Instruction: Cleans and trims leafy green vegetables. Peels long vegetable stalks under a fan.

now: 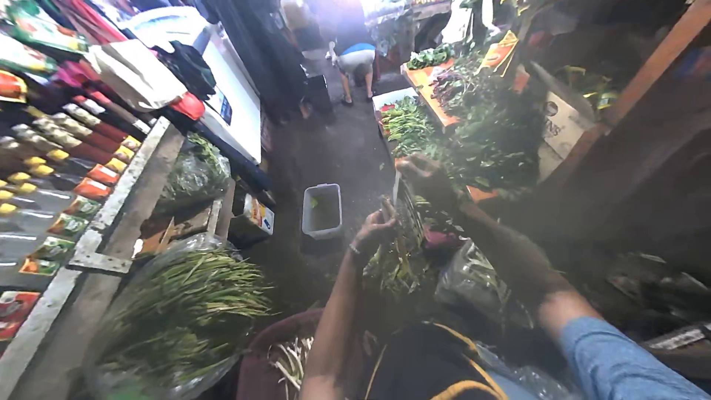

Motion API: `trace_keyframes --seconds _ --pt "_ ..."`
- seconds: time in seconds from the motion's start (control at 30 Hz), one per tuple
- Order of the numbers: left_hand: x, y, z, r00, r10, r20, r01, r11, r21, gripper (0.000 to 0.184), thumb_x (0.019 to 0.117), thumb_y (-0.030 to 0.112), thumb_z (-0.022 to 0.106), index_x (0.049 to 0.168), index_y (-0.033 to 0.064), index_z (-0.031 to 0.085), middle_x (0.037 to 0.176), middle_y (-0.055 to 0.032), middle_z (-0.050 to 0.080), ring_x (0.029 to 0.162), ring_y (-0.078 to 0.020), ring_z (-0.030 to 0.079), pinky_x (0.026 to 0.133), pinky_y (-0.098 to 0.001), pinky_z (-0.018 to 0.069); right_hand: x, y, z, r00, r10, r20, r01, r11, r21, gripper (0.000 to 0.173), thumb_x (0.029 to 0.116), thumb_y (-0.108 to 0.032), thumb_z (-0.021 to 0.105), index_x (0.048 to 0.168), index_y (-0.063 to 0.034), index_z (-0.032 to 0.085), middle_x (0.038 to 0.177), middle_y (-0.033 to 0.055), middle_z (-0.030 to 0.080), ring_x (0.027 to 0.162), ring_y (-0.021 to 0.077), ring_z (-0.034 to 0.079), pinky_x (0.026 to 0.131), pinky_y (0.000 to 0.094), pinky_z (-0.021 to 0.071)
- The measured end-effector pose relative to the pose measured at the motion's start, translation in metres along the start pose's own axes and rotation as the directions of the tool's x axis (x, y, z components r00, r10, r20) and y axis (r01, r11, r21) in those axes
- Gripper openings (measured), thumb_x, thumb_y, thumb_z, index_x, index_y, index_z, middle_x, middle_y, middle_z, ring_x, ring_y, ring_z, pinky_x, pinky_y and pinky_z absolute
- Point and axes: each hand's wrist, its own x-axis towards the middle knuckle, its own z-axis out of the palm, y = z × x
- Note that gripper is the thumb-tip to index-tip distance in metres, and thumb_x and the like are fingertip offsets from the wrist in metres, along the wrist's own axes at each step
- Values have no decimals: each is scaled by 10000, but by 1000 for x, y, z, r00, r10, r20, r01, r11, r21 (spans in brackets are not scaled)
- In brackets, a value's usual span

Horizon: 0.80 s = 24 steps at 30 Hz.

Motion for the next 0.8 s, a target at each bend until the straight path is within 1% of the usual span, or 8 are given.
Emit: trace_keyframes --seconds 0.17,0.23,0.33,0.47,0.6,0.67,0.73,0.8 --pt "-5 -11 -6 1000 5 -21 -5 1000 23 217 971 -12 554 1184 -46 540 870 -58 671 711 -110 662 682 -288 588 29 21 -39 940 335 -67 -337 941 -22 279 1048 -129 525 1180 12 726 1174 234 698 1106 364 677 994 481 532" --pt "-8 -15 -12 996 17 -93 -17 1000 -8 209 975 -8 550 1180 -44 534 858 -59 680 717 -120 676 685 -296 598 22 38 -59 896 431 -102 -437 899 -38 285 1050 -206 549 1183 -48 744 1169 194 708 1084 330 680 969 495 523" --pt "-12 -20 -27 977 35 -212 -57 994 -98 169 1014 20 509 1170 -32 546 829 -57 697 707 -119 693 659 -288 611 -13 51 -95 841 515 -165 -532 843 -80 259 1026 -222 584 1188 -116 756 1162 151 713 1035 270 698 921 463 559" --pt "-19 -31 -50 953 102 -285 -153 975 -164 201 1070 104 447 1186 33 595 915 -36 723 825 -112 710 765 -304 608 -90 57 -138 765 613 -195 -643 745 -179 285 1012 -110 532 1192 -14 731 1189 247 693 1087 370 680 974 512 524" --pt "-18 -33 -52 937 71 -341 -178 939 -294 221 1095 139 405 1213 85 583 996 -31 738 883 -123 722 786 -313 610 -200 82 -134 495 866 -71 -821 439 -365 284 1002 -60 544 1223 48 688 1247 340 628 1187 512 603 1038 635 450" --pt "-14 -33 -49 939 54 -340 -175 926 -336 225 1098 150 396 1201 105 591 982 -21 740 853 -118 723 758 -312 614 -261 92 -118 271 951 148 -829 308 -466 398 901 -14 692 1279 91 631 1332 395 542 1277 603 478 1034 765 372" --pt "-10 -32 -42 945 66 -321 -185 917 -353 224 1089 137 388 1183 112 590 960 -16 737 843 -125 716 759 -331 608 -270 84 -102 65 952 299 -819 221 -529 483 894 -57 742 1335 79 602 1416 359 505 1365 567 410 1085 747 324" --pt "-4 -32 -35 951 89 -296 -194 918 -345 220 1069 110 406 1171 101 601 941 -23 738 829 -128 717 759 -335 610 -245 67 -81 109 913 394 -875 276 -399 399 956 -87 681 1323 63 627 1352 324 588 1315 481 528 1113 631 388"
